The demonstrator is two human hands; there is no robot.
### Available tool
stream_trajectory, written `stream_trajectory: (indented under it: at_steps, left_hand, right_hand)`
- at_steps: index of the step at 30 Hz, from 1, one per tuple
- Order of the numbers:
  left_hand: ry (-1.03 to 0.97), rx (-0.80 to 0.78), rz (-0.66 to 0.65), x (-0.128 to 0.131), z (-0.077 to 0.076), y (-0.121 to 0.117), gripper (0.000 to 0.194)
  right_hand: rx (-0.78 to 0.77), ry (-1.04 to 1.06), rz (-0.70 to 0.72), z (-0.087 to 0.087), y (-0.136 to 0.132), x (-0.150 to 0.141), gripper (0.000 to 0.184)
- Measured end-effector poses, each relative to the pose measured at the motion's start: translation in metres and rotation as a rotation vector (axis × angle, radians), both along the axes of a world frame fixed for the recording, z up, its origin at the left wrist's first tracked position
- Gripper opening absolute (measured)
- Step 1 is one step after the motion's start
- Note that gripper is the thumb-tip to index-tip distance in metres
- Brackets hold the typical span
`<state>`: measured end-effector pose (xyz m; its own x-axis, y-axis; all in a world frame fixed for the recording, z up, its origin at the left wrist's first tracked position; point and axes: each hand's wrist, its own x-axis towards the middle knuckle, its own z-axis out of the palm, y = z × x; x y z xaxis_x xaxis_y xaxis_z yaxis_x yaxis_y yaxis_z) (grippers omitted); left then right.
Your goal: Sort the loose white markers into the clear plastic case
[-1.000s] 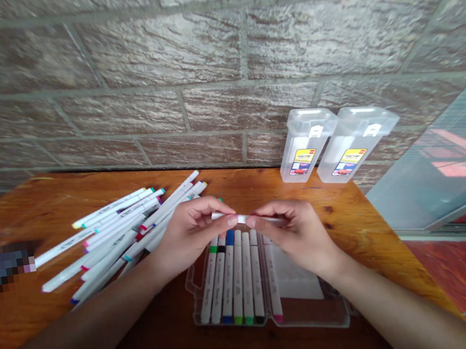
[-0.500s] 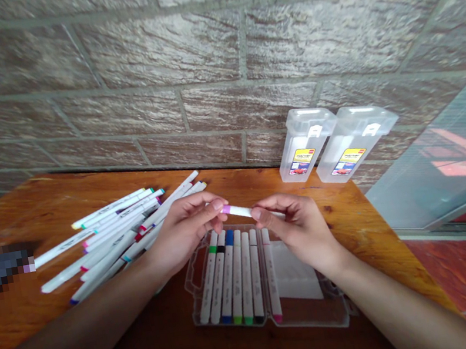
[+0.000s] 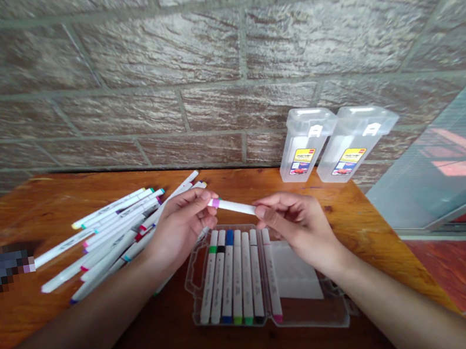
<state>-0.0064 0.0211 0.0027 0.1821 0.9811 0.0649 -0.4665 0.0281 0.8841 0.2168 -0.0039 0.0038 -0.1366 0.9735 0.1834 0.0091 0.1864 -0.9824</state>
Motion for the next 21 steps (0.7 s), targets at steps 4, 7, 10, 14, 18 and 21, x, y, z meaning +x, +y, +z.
stream_trajectory:
  at_steps: [4,7,10,14,18,21]
  left_hand:
    - [-0.035,-0.020,0.015,0.0004,0.0004,0.0009,0.014]
    - [-0.058,-0.026,0.021,0.0004,0.0006,0.0012,0.012]
    - [-0.079,-0.035,0.028,0.0001,0.0005,0.0014,0.009]
    - [-0.092,-0.040,0.026,-0.0002,0.0008,0.0018,0.008]
    - [-0.091,-0.044,0.028,-0.0002,0.0016,0.0018,0.009]
    - [-0.094,-0.049,0.029,-0.0002,0.0017,0.0019,0.009]
  right_hand:
    - [0.015,0.016,0.027,-0.0002,-0.0007,0.0004,0.015]
    - [0.008,0.044,0.052,-0.0004,-0.0008,0.0005,0.016]
    - [-0.006,0.078,0.090,-0.0006,-0.0008,0.0011,0.018]
    - [-0.015,0.123,0.141,-0.0012,-0.0006,0.0028,0.021]
    - [-0.035,0.155,0.177,-0.0017,0.0000,0.0039,0.022]
    - [-0.057,0.174,0.183,-0.0008,-0.0005,0.0039,0.023]
